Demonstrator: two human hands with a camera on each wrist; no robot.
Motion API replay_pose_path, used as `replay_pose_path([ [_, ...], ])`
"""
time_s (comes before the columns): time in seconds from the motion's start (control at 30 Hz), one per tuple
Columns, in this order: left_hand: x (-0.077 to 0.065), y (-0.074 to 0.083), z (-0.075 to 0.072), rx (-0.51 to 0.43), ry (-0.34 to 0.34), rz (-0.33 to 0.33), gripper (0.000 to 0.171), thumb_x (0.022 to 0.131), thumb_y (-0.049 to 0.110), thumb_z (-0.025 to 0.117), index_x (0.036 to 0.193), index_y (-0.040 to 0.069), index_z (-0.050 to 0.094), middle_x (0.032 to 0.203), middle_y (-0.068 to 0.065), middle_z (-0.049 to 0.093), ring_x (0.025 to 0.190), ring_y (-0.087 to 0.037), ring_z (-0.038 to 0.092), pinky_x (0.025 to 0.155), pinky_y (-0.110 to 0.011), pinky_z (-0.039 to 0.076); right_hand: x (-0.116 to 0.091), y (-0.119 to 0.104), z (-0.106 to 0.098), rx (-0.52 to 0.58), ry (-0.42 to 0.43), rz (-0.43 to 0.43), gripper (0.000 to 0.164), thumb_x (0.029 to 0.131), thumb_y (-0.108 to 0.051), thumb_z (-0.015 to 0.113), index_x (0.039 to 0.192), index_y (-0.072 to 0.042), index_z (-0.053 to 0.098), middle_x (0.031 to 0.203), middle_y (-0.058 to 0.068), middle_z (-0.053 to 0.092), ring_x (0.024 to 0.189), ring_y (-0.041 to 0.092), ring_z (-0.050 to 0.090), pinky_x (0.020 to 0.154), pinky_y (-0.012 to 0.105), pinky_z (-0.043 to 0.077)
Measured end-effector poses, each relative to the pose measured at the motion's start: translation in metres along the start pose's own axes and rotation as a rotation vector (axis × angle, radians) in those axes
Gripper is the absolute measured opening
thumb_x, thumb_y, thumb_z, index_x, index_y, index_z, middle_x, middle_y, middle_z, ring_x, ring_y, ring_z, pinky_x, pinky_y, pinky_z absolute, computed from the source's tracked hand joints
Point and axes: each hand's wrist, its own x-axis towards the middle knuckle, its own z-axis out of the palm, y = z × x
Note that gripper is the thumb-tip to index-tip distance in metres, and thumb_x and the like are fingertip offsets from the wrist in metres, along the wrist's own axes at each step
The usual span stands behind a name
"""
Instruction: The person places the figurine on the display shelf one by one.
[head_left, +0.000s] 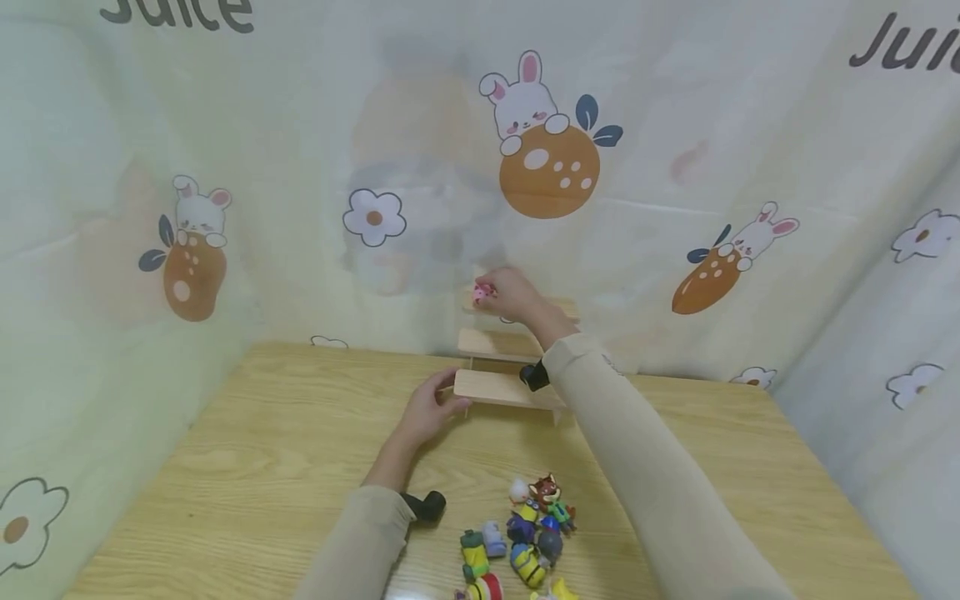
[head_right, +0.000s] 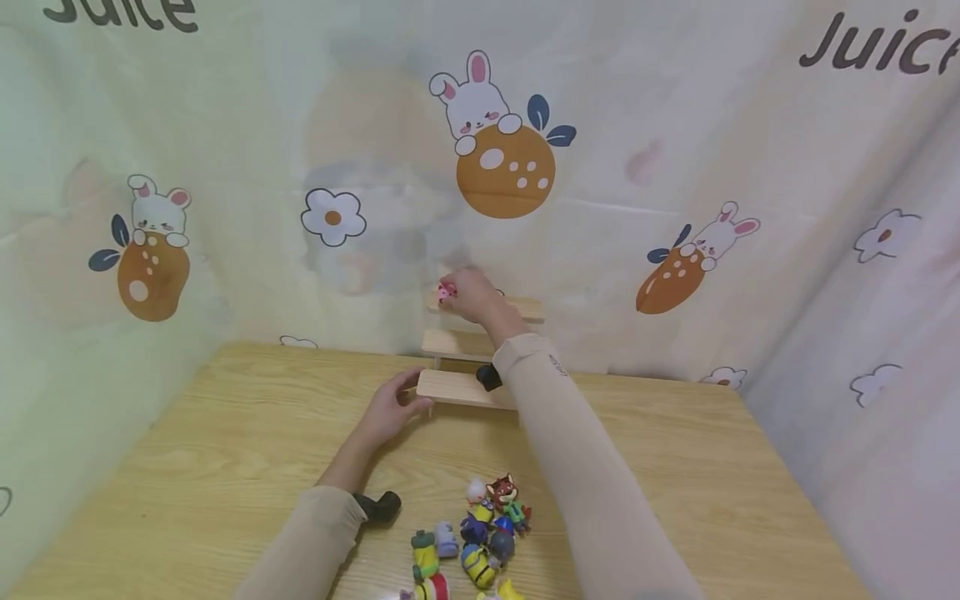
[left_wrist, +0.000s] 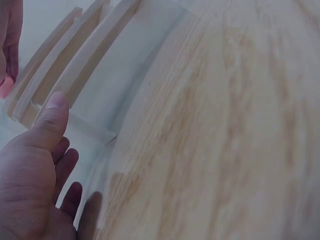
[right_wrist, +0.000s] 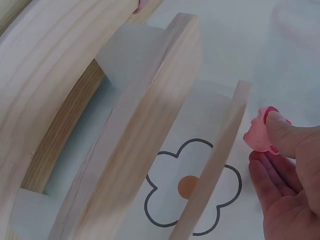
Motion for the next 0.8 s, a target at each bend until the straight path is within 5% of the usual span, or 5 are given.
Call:
replay_pose_path([
  [0.13,0.0005,-0.0011,0.0021,0.007,0.008,0.005,0.065,0.082,0.029,0.074,0.138,0.007,0.048,0.133,-0.012,0.057,0.124,-0.028,0.051,0.103,-0.046,0.043,0.0004,-0.0003,0.0006,-0.013,0.007,-0.014,0.026,0.091,-0.012,0.061,0.113,0.000,0.065,0.076,0.008,0.053,0.073,0.020,0.043,0.065,0.029,0.034],
  [0.27,0.0010,-0.0023,0.0029,0.017,0.017,0.010,0.063,0.082,0.027,0.073,0.137,0.008,0.048,0.132,-0.012,0.057,0.125,-0.027,0.051,0.103,-0.046,0.043,0.0019,-0.0026,0.0010,-0.009,-0.015,-0.002,0.036,0.092,-0.015,0.060,0.125,0.001,0.060,0.098,0.014,0.067,0.080,0.021,0.048,0.071,0.030,0.040],
  [0.4,0.0013,-0.0019,0.0034,0.005,0.015,-0.002,0.064,0.082,0.026,0.073,0.138,0.008,0.048,0.133,-0.012,0.057,0.124,-0.027,0.052,0.103,-0.045,0.043,0.0031,-0.0045,0.0009,-0.016,-0.051,0.023,0.041,0.093,-0.017,0.058,0.131,0.000,0.056,0.117,0.016,0.066,0.087,0.022,0.050,0.075,0.031,0.042],
  [0.8,-0.0003,0.0013,0.0011,0.006,0.015,0.011,0.062,0.083,0.027,0.073,0.137,0.009,0.049,0.133,-0.012,0.057,0.124,-0.027,0.051,0.102,-0.046,0.044,0.0079,-0.0072,0.0031,-0.053,-0.120,0.069,0.041,0.096,-0.019,0.056,0.133,-0.003,0.054,0.125,0.014,0.062,0.095,0.023,0.051,0.085,0.034,0.045],
])
